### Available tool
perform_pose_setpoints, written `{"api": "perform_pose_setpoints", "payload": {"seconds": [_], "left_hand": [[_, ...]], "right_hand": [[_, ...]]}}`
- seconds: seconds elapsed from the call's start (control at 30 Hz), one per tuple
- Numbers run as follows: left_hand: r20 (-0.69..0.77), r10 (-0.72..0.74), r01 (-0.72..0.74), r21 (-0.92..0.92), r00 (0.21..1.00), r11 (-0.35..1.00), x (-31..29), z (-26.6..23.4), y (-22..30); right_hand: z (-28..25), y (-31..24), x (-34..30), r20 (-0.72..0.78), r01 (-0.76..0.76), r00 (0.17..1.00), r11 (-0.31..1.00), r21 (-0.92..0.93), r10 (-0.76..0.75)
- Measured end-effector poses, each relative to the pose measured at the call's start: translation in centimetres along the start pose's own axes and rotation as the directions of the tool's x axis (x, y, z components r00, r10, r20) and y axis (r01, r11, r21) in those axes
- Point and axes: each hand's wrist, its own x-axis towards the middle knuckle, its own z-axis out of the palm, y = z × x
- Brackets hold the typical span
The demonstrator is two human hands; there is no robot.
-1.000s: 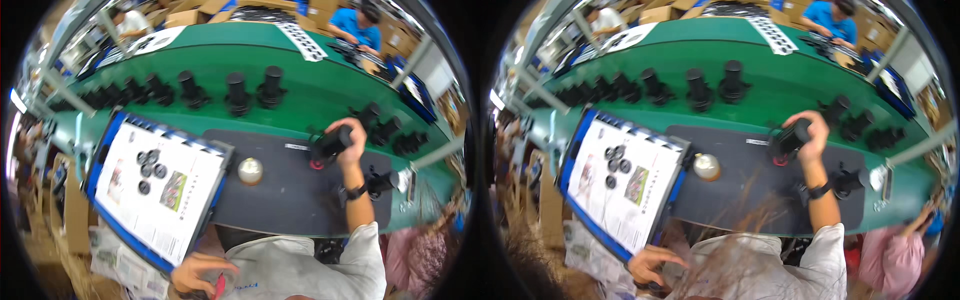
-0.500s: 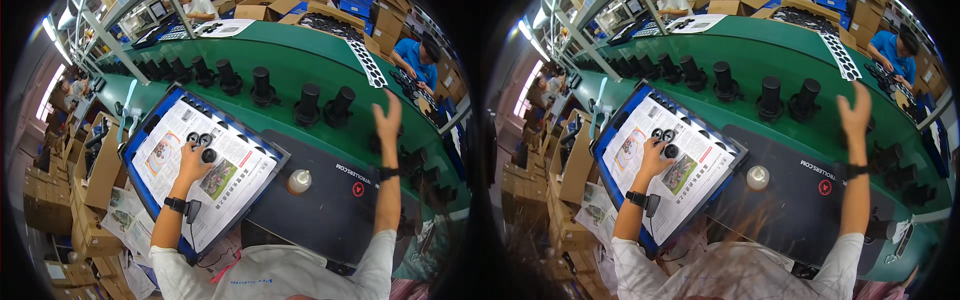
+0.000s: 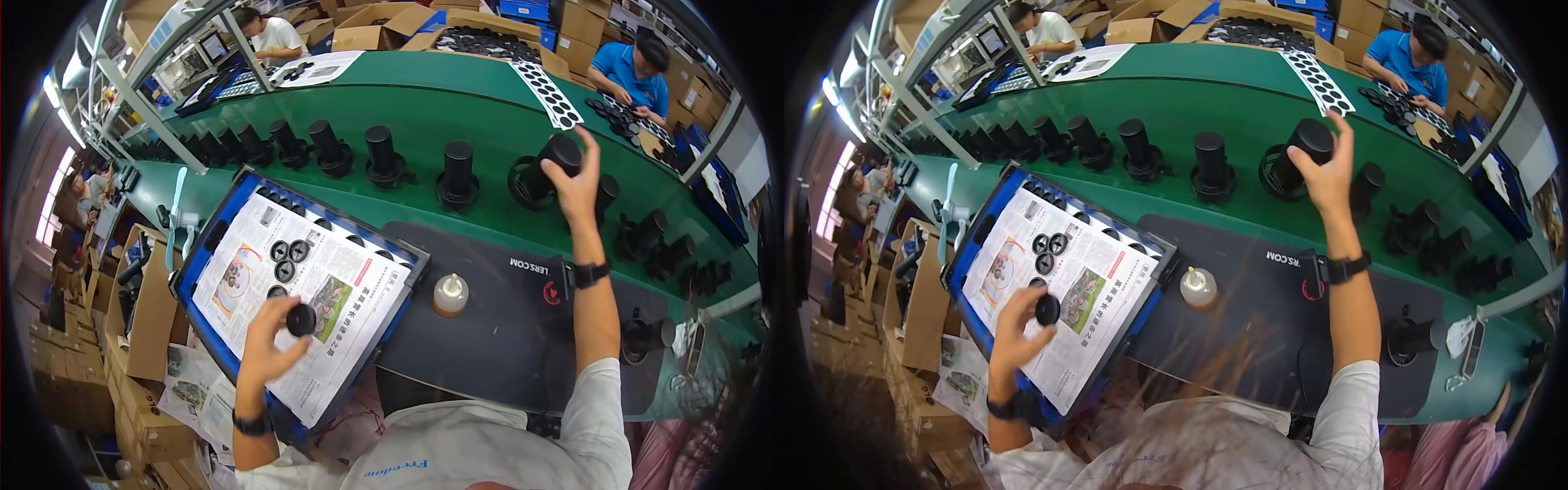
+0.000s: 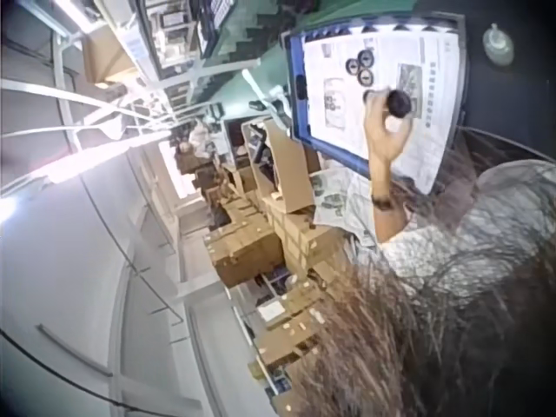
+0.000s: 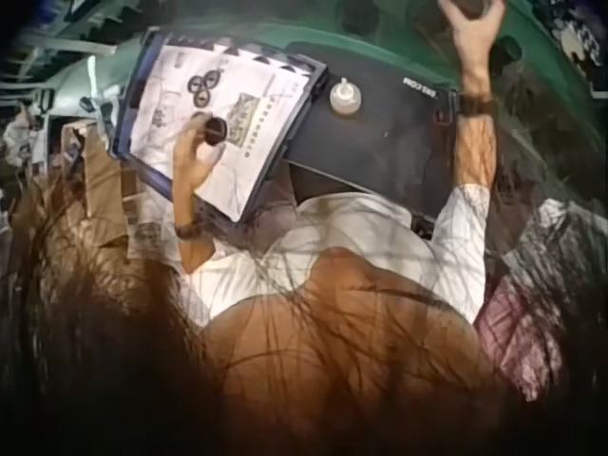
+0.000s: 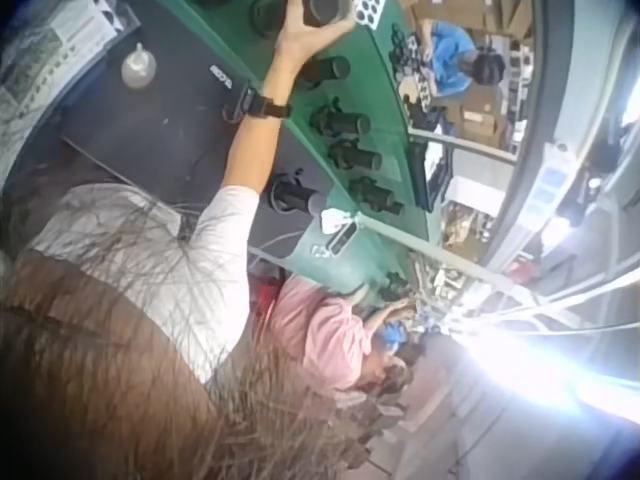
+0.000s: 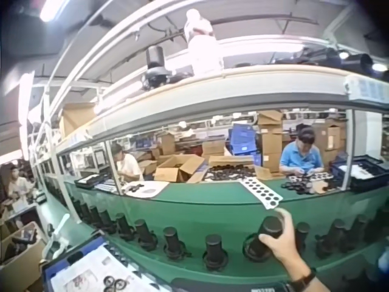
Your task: Assembling plastic housings for electronic components and applying glue to small parts.
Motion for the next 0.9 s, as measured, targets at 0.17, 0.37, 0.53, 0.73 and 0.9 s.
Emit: {"api": "perform_pose_setpoints", "payload": {"seconds": [0.17, 0.37, 0.53, 0.73, 0.9], "left_hand": [[0.218, 0.102, -0.078, -0.116, 0.971, 0.99, -3.7, 3.7, 8.0], [0.225, 0.059, 0.091, -0.601, 0.973, 0.794, -4.4, 15.4, 8.3], [-0.066, 0.032, -0.074, -0.884, 0.997, 0.463, -4.5, 19.8, 9.8], [-0.005, 0.123, -0.064, -0.873, 0.992, 0.484, -4.4, 20.7, 9.2], [0.028, 0.139, -0.022, -0.937, 0.99, 0.349, -4.1, 21.3, 10.4]], "right_hand": [[0.1, -10.2, -5.2, 0.124, -0.091, 0.992, 0.783, 0.615, 0.018], [2.0, -11.7, -13.5, 0.277, -0.313, 0.948, 0.297, 0.902, 0.155], [0.5, -8.0, -16.9, 0.292, -0.374, 0.904, 0.248, 0.893, 0.311], [-1.3, -7.4, -18.2, 0.208, -0.337, 0.862, 0.217, 0.916, 0.462], [-1.2, -6.7, -18.6, 0.18, -0.289, 0.855, 0.16, 0.944, 0.487]]}}
